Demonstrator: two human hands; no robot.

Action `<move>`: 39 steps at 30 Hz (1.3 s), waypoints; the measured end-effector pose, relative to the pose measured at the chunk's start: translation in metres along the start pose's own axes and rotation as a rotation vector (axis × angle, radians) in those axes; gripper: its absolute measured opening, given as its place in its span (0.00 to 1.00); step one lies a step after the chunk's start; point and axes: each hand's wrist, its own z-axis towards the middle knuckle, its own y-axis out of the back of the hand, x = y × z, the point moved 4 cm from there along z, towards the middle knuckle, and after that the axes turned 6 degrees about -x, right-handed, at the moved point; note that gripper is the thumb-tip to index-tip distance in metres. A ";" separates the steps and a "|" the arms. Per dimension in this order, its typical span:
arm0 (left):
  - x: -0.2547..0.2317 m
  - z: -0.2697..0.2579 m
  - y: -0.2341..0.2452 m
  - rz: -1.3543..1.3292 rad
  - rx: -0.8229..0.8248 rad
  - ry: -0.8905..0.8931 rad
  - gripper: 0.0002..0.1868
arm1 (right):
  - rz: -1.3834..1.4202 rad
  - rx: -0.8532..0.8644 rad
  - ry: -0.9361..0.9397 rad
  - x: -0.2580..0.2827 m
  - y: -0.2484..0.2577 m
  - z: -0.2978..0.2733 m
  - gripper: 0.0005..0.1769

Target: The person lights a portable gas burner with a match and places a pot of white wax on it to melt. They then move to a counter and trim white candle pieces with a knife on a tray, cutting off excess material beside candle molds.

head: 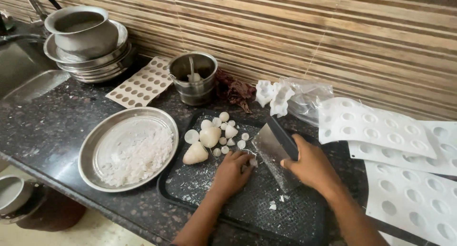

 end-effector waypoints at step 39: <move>0.010 -0.009 -0.022 -0.033 -0.127 0.297 0.13 | -0.214 -0.088 0.344 0.015 -0.024 -0.021 0.26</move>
